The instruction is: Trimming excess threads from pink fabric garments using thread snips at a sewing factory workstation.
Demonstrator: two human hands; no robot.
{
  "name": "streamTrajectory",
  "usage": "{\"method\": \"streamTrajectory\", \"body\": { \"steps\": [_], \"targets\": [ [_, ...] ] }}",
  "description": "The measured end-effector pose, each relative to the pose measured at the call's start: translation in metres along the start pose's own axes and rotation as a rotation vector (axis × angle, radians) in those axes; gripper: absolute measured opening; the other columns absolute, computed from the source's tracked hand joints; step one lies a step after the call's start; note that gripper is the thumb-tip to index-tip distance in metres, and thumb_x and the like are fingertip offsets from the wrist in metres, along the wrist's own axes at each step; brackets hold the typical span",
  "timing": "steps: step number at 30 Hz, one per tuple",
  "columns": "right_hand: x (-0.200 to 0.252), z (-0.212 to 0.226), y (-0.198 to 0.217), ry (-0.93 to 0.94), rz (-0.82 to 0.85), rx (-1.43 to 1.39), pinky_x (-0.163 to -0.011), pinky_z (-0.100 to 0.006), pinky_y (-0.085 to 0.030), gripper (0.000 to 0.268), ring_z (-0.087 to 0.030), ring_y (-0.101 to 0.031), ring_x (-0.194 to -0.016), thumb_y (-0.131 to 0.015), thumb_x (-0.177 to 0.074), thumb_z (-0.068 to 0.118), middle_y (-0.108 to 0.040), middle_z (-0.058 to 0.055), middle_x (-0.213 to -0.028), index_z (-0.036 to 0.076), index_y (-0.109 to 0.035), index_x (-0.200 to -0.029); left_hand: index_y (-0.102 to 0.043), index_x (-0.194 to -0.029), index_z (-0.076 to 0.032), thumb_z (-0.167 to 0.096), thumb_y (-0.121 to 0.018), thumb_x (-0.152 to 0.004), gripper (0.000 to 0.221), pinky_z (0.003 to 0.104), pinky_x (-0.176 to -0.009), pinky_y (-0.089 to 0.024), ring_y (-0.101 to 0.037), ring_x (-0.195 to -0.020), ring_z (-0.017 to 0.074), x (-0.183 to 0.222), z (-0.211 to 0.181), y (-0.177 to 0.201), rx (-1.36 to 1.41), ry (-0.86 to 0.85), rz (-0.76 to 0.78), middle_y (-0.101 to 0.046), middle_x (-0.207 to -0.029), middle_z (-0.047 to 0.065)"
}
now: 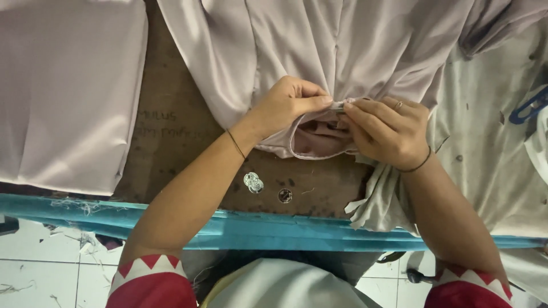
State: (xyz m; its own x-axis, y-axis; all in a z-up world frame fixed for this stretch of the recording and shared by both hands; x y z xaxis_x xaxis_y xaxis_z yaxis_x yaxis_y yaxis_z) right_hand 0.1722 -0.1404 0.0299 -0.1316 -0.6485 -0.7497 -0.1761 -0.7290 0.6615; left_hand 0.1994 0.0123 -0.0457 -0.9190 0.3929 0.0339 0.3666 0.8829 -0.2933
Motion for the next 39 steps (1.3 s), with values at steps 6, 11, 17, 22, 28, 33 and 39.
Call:
{"method": "streamTrajectory", "body": {
  "steps": [6,11,17,22,28,33,39],
  "targets": [
    [0.005,-0.003,-0.001,-0.039,-0.014,0.025,-0.061,-0.035,-0.055,0.010,-0.028,-0.065,-0.061,-0.078,-0.086,-0.008,-0.076,-0.017,-0.087,-0.005,-0.081,-0.096,-0.078,-0.097,-0.004,-0.012,-0.067,-0.097,0.014,0.027,-0.080,-0.058,-0.067,-0.081,0.0083,-0.002,0.011,0.007,0.046,-0.007,-0.035,-0.075,-0.083,0.005],
    [0.035,-0.037,0.005,-0.214,-0.060,0.086,-0.061,-0.042,-0.054,0.015,-0.033,-0.067,-0.067,-0.088,-0.093,-0.003,-0.075,-0.017,-0.092,-0.006,-0.079,-0.105,-0.077,-0.099,-0.004,-0.013,-0.070,-0.095,0.013,0.024,-0.079,-0.056,-0.066,-0.080,0.0073,-0.014,0.043,0.026,0.055,-0.027,-0.081,-0.073,-0.083,0.003],
    [0.056,-0.072,0.012,-0.635,-0.006,0.074,-0.074,-0.038,-0.047,0.026,-0.027,-0.057,-0.083,-0.076,-0.108,0.020,-0.058,-0.013,-0.094,-0.003,-0.068,-0.117,-0.074,-0.092,-0.004,-0.017,-0.062,-0.099,0.019,0.022,-0.085,-0.053,-0.067,-0.084,0.0124,0.005,-0.009,0.006,-0.122,0.038,-0.035,-0.071,-0.085,0.001],
    [0.055,-0.083,0.021,-0.624,-0.072,0.003,-0.062,-0.039,-0.047,0.027,-0.033,-0.058,-0.069,-0.077,-0.110,0.018,-0.060,-0.019,-0.093,-0.007,-0.065,-0.111,-0.074,-0.095,-0.006,-0.015,-0.067,-0.098,0.012,0.021,-0.082,-0.053,-0.065,-0.084,0.0078,0.000,0.007,0.013,-0.030,-0.038,-0.082,-0.070,-0.085,-0.001],
    [0.072,-0.098,0.009,-0.699,0.033,-0.020,-0.053,-0.039,-0.043,0.033,-0.039,-0.057,-0.057,-0.085,-0.103,0.018,-0.052,-0.017,-0.063,0.000,-0.066,-0.083,-0.076,-0.098,-0.007,-0.017,-0.070,-0.096,0.012,0.023,-0.077,-0.056,-0.068,-0.080,0.0078,-0.005,0.027,0.026,0.093,-0.046,-0.189,-0.073,-0.082,0.003],
    [0.076,-0.092,-0.011,-0.730,0.152,-0.177,-0.052,-0.040,-0.042,0.034,-0.039,-0.056,-0.052,-0.073,-0.099,0.016,-0.053,-0.019,-0.056,0.002,-0.061,-0.071,-0.074,-0.106,-0.004,-0.017,-0.075,-0.092,0.019,0.030,-0.084,-0.056,-0.068,-0.084,0.0130,0.006,0.010,0.047,0.216,-0.130,-0.457,-0.072,-0.091,0.005],
    [0.098,-0.102,-0.021,-0.715,0.306,0.018,-0.056,-0.047,-0.046,0.038,-0.042,-0.063,-0.061,-0.077,-0.091,0.028,-0.058,-0.019,-0.062,0.005,-0.055,-0.071,-0.069,-0.087,-0.007,-0.017,-0.068,-0.095,0.014,0.022,-0.077,-0.052,-0.065,-0.071,0.0115,0.015,0.007,0.065,0.266,-0.125,-0.366,-0.066,-0.076,0.003]
  ]
}}
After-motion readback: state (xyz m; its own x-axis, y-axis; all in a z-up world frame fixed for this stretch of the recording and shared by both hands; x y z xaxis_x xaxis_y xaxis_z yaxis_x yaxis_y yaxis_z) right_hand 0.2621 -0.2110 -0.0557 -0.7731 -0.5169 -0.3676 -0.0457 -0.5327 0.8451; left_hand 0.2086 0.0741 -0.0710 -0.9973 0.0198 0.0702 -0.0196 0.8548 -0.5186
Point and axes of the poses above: each hand's wrist, its own x-axis away from the middle knuckle, its own y-axis out of the back of the hand, z = x × y, the point moved 7 cm from there along -x, towards the middle knuckle
